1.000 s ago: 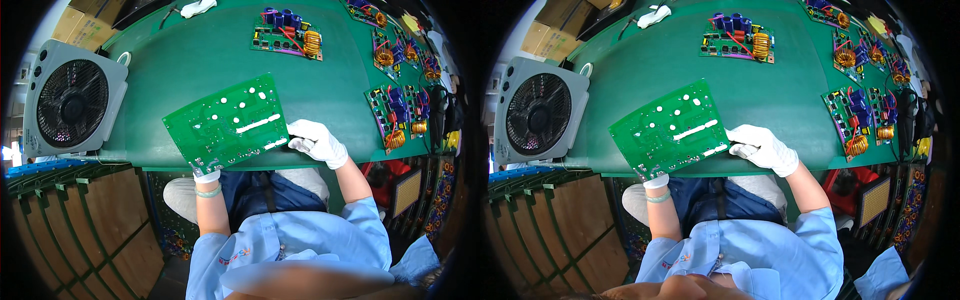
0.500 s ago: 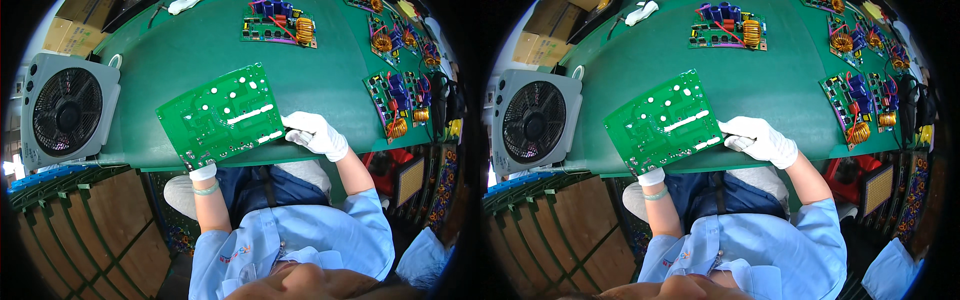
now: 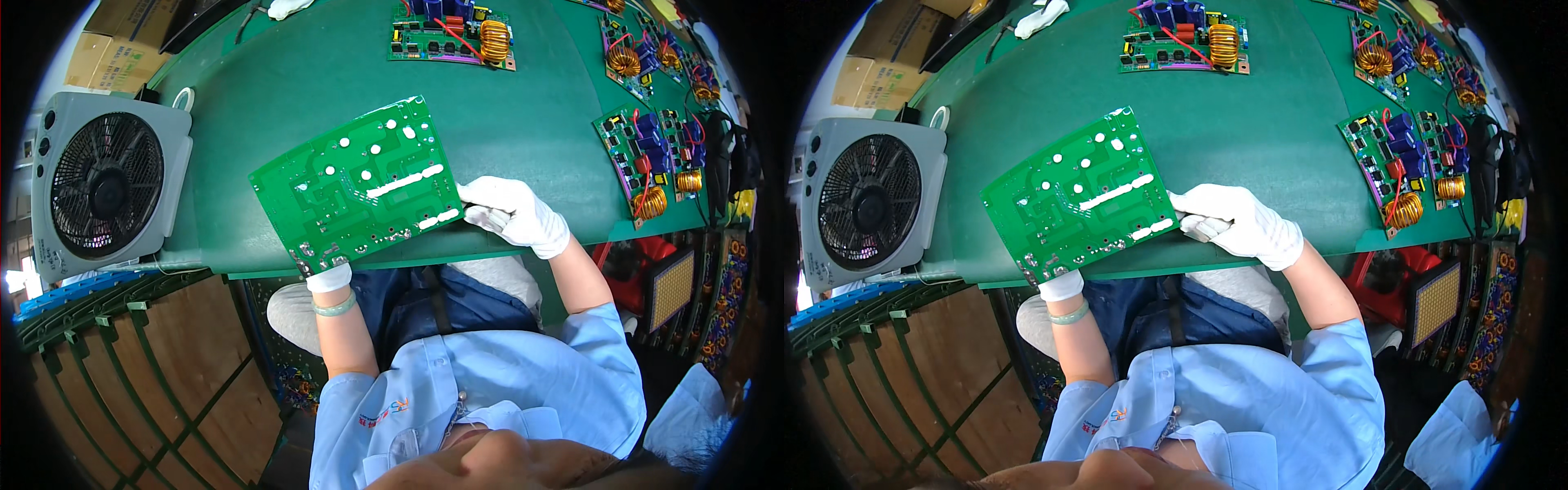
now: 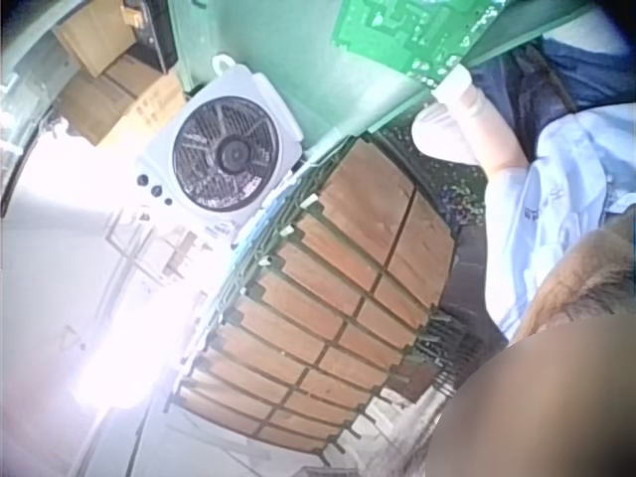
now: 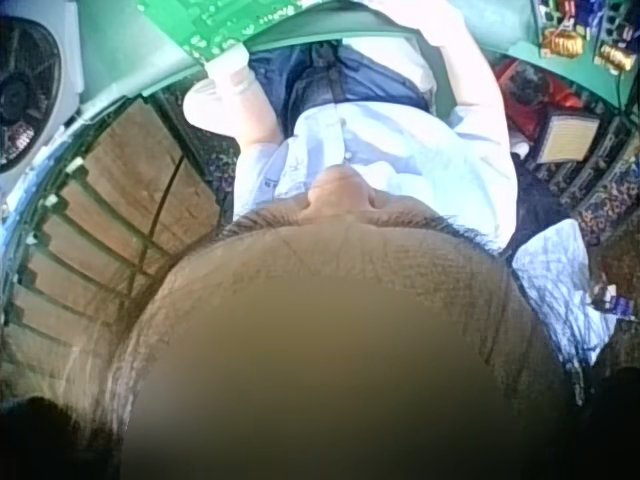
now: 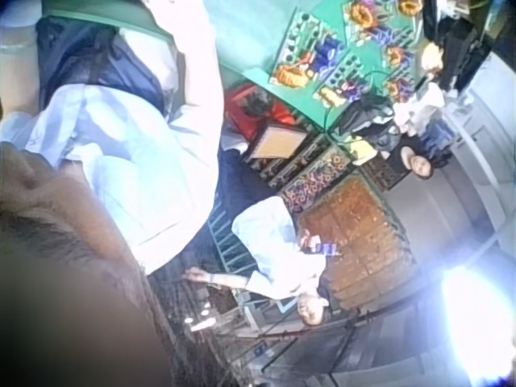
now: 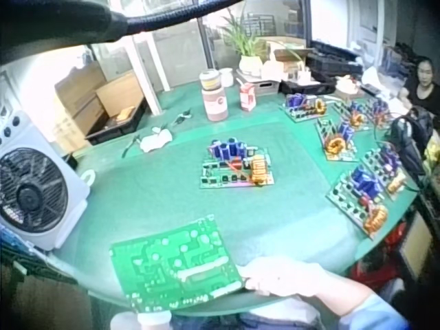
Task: The person cleans the surface of green circuit boards using a small metal scraper. They hold the board with one hand and scrape the surface with the other, flipping the board over to clean both sides. The person handles multiple boards sequentially, placing them on a green workbench after cleaning.
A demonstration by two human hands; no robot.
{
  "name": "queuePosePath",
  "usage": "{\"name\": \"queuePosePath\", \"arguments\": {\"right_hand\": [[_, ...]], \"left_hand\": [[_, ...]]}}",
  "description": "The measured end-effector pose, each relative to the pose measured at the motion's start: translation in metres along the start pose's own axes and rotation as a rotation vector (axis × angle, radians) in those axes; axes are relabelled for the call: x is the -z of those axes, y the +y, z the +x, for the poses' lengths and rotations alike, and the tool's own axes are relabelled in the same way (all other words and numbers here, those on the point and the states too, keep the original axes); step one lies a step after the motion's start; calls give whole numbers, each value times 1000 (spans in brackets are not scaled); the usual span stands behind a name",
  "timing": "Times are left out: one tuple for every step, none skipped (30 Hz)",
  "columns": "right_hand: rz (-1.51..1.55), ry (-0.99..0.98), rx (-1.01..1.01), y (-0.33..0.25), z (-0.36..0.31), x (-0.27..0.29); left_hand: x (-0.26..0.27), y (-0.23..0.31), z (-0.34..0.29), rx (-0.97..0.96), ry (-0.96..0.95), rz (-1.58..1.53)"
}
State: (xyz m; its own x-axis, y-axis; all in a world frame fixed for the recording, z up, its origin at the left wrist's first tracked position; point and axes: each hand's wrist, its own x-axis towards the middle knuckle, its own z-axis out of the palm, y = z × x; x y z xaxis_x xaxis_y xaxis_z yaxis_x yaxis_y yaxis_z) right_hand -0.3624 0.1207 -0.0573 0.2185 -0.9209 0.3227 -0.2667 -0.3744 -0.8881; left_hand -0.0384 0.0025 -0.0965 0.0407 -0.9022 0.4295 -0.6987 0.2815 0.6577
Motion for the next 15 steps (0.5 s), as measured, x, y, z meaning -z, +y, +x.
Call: {"name": "queuePosePath", "arguments": {"right_hand": [[17,-2,-3,-1,0,0],[34,-4,-6,-2,1,1],[51,-7,-8,-3,1,1],[51,-5,-7,-3,1,0],[51,-2,-5,-2,1,0],[51,1,-4,-2,1,-1],[37,2,4,-2,1,-2],[20,3,11,-2,1,-2],[3,5,18,-2,1,-2],[79,0,-11,-2,1,-5],[139,-1,-45,-1,-1,-5],[188,3,-83,0,-6,-2],[270,13,-117,3,-8,-4],[253,17,-139,4,-7,-6],[235,23,-159,6,-4,-7]], "left_hand": [[0,0,1,-5,8,14],[2,1,-1,-9,17,28],[1,1,1,-13,26,43],[1,1,1,-17,34,57],[0,1,3,-22,43,72],[1,2,3,-26,52,86],[3,2,2,-31,60,101],[3,2,2,-36,69,113],[4,2,2,-41,77,124],[1,2,8,-48,85,135],[-1,4,10,-55,90,128],[-1,8,8,-62,91,110],[4,8,11,-71,90,92],[4,13,6,-82,86,65],[3,16,9,-96,83,35]]}}
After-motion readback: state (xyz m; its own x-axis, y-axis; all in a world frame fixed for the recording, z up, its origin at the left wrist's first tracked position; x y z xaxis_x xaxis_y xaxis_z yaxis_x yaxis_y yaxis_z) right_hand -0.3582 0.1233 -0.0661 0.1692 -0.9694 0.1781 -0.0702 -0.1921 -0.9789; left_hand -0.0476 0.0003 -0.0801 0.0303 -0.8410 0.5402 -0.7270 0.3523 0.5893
